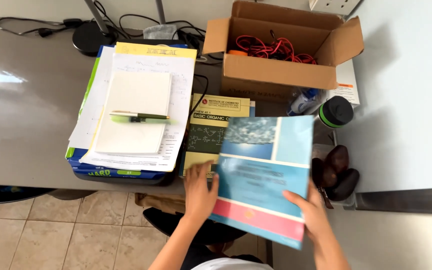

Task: Organizing textbooks, notebooks, and papers on a desk while checking a bag and drawer.

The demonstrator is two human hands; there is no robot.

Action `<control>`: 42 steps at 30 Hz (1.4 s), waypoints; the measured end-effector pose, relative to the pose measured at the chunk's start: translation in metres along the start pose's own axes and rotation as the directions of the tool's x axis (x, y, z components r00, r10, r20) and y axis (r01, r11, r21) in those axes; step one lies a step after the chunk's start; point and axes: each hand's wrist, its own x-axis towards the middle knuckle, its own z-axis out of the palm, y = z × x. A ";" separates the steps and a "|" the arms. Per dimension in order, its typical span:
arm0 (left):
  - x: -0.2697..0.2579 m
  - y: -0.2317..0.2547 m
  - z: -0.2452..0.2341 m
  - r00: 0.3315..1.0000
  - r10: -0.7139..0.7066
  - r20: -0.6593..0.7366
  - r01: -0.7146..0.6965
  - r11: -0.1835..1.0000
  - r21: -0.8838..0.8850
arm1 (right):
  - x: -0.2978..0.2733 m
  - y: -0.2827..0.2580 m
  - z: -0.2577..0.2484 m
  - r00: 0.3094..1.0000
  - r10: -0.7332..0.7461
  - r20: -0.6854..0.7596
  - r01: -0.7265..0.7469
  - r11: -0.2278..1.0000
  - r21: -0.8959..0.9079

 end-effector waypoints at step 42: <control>0.048 0.109 -0.120 0.989 -0.140 -0.057 0.111 0.929 -0.354 | 0.134 0.039 0.044 0.996 -0.056 0.072 0.077 0.937 -0.341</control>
